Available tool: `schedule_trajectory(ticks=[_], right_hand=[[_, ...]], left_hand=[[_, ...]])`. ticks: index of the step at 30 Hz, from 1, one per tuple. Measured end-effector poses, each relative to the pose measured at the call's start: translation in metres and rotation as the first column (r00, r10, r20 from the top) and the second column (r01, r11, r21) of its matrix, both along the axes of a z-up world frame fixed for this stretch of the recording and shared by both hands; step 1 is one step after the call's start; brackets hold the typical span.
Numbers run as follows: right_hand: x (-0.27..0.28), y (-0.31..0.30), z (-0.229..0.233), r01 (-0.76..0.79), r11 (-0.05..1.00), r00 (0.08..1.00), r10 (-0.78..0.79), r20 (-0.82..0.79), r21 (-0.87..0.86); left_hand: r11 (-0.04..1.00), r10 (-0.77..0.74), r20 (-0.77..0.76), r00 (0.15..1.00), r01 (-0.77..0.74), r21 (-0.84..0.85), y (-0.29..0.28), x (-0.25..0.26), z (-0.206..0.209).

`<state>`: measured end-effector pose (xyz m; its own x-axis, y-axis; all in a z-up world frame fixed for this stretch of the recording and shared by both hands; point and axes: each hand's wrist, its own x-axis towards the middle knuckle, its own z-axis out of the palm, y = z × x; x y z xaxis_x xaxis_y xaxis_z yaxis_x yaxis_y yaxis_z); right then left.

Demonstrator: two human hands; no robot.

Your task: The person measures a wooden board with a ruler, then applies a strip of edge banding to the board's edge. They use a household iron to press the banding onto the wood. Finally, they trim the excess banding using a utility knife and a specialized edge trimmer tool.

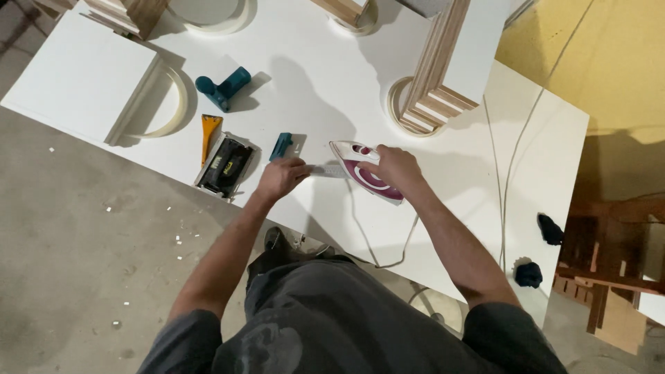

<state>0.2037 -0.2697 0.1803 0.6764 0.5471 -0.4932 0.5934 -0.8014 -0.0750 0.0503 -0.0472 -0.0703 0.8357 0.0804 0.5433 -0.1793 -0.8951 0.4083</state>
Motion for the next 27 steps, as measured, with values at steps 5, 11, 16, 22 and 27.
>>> schedule_trajectory(ticks=[5, 11, 16, 22, 27], right_hand=[[-0.009, 0.019, -0.004, -0.050, 0.999, 0.999, 0.050, -0.005, 0.020], [-0.028, 0.045, 0.000, -0.104, 0.994, 0.994, 0.105, -0.018, 0.028], [-0.038, 0.066, -0.005, -0.140, 0.989, 0.990, 0.141, -0.013, 0.046], [-0.053, 0.091, -0.009, -0.172, 0.983, 0.984, 0.174, -0.042, 0.057], [-0.066, 0.115, -0.013, -0.192, 0.977, 0.980, 0.196, -0.040, 0.090]], left_hand=[[0.997, 0.074, 0.019, 0.997, -0.074, 0.007, 0.038, -0.037, 0.005], [0.887, 0.162, -0.118, 0.980, -0.197, -0.418, 0.042, -0.059, -0.003], [0.373, 0.174, -0.225, 0.959, -0.275, -0.886, 0.028, -0.074, -0.012], [0.193, 0.203, -0.144, 0.969, -0.183, -0.964, 0.022, -0.070, -0.039], [0.184, 0.269, -0.133, 0.954, -0.187, -0.965, 0.016, -0.072, -0.037]])
